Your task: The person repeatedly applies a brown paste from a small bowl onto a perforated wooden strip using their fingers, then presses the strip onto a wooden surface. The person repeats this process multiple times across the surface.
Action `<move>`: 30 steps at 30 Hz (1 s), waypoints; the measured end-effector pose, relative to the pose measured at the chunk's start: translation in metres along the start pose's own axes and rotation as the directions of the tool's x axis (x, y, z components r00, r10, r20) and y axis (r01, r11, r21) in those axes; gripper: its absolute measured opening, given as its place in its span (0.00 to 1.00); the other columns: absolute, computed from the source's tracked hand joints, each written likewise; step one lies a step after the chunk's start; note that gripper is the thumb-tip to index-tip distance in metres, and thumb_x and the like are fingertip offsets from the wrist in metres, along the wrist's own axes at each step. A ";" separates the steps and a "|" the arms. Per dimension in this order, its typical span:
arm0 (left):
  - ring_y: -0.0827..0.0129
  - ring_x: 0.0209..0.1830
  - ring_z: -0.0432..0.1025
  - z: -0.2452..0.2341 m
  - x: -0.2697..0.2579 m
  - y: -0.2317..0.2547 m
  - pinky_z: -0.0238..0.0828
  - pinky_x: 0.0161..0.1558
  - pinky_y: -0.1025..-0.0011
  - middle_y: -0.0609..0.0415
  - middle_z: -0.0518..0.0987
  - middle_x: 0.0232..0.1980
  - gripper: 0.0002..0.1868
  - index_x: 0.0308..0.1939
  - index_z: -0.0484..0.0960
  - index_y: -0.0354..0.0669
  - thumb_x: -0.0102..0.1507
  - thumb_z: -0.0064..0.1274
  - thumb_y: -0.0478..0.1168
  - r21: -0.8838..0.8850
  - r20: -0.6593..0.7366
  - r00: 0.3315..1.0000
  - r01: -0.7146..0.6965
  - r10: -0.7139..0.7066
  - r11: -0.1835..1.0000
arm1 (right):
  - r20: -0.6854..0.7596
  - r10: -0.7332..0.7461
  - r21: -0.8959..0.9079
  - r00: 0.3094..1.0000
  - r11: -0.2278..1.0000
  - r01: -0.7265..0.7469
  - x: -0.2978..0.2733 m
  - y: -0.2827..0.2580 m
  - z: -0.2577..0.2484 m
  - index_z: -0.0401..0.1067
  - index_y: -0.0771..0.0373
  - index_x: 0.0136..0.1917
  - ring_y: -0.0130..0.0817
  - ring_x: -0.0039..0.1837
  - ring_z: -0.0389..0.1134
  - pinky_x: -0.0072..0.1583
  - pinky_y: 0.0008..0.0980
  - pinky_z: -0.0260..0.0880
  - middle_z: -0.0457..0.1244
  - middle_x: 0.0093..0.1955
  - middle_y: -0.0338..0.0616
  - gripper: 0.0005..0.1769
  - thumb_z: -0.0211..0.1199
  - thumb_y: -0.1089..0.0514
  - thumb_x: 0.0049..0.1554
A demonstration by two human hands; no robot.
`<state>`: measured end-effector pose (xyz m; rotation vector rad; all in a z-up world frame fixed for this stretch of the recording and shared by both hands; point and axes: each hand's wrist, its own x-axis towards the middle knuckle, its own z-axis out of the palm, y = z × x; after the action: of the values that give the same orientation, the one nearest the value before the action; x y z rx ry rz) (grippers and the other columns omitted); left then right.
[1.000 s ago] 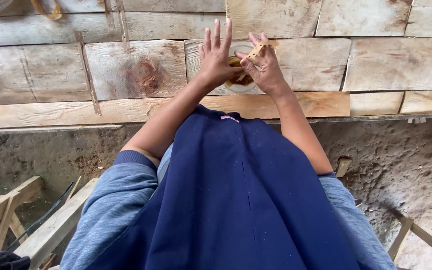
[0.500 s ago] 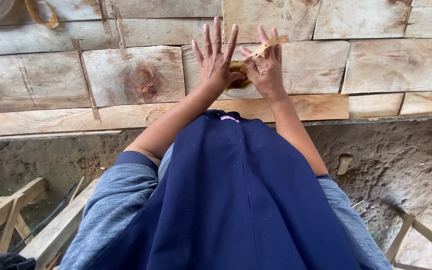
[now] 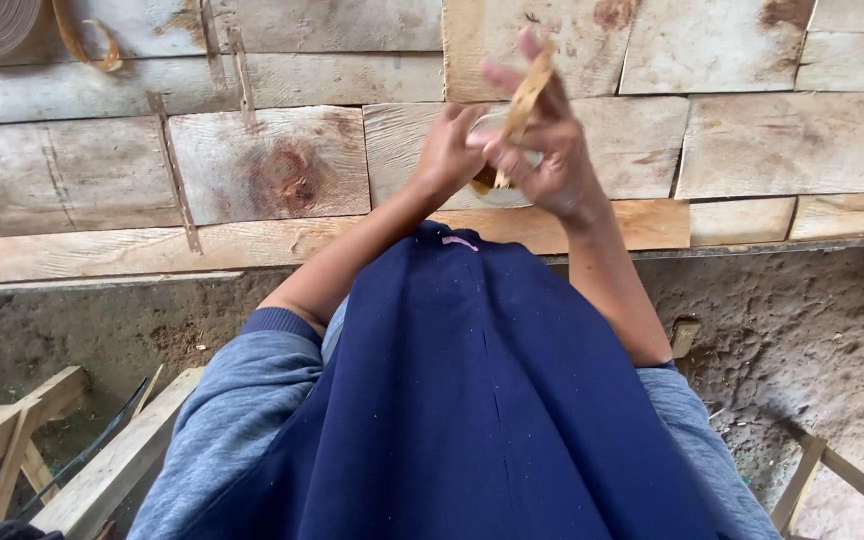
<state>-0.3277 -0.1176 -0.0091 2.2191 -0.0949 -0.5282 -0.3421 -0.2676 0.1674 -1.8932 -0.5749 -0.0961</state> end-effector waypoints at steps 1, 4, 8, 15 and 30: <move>0.56 0.49 0.78 -0.009 0.001 0.002 0.73 0.45 0.60 0.50 0.80 0.56 0.19 0.57 0.82 0.51 0.63 0.51 0.46 -0.224 -0.048 0.993 -0.114 0.106 0.968 | 0.053 -0.015 0.053 0.998 0.998 0.012 0.003 -0.006 0.002 0.81 0.64 0.54 0.42 0.87 0.35 0.87 0.64 0.43 0.50 0.82 0.47 0.08 0.63 0.61 0.67; 0.70 0.36 0.71 -0.061 -0.012 0.030 0.63 0.37 0.71 0.54 0.83 0.42 0.14 0.44 0.82 0.48 0.63 0.42 0.45 -0.587 0.137 0.989 0.127 -0.056 0.799 | 0.140 -0.053 0.137 0.989 0.990 0.034 0.006 -0.020 0.011 0.80 0.65 0.47 0.48 0.86 0.36 0.85 0.62 0.45 0.54 0.79 0.50 0.06 0.63 0.63 0.63; 0.77 0.25 0.56 -0.110 -0.024 0.037 0.49 0.32 0.72 0.62 0.77 0.29 0.40 0.42 0.81 0.46 0.56 0.31 0.76 -0.664 0.544 0.829 0.519 -0.129 0.538 | 0.233 -0.103 0.139 0.967 0.988 0.072 0.011 -0.023 0.025 0.79 0.67 0.36 0.56 0.83 0.44 0.80 0.57 0.46 0.62 0.70 0.57 0.12 0.63 0.63 0.61; 0.83 0.17 0.63 -0.134 -0.007 0.023 0.61 0.19 0.85 0.51 0.85 0.42 0.23 0.49 0.81 0.35 0.66 0.53 0.54 -0.861 0.505 0.862 0.500 0.043 0.096 | 0.311 -0.034 0.221 0.950 0.975 -0.037 -0.008 0.001 0.068 0.78 0.67 0.36 0.56 0.82 0.48 0.79 0.56 0.51 0.63 0.70 0.53 0.13 0.65 0.62 0.62; 0.76 0.31 0.73 -0.178 -0.012 -0.001 0.65 0.27 0.83 0.57 0.79 0.33 0.20 0.31 0.73 0.50 0.75 0.40 0.52 -0.265 0.217 0.951 0.274 -0.220 0.924 | 0.093 0.254 0.191 0.963 0.944 -0.268 -0.036 0.040 0.145 0.81 0.59 0.44 0.43 0.80 0.51 0.78 0.49 0.47 0.66 0.67 0.45 0.07 0.68 0.54 0.61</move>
<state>-0.2666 0.0138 0.0950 1.8982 0.1633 -0.8320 -0.3858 -0.1609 0.0639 -1.7616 -0.3587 0.1937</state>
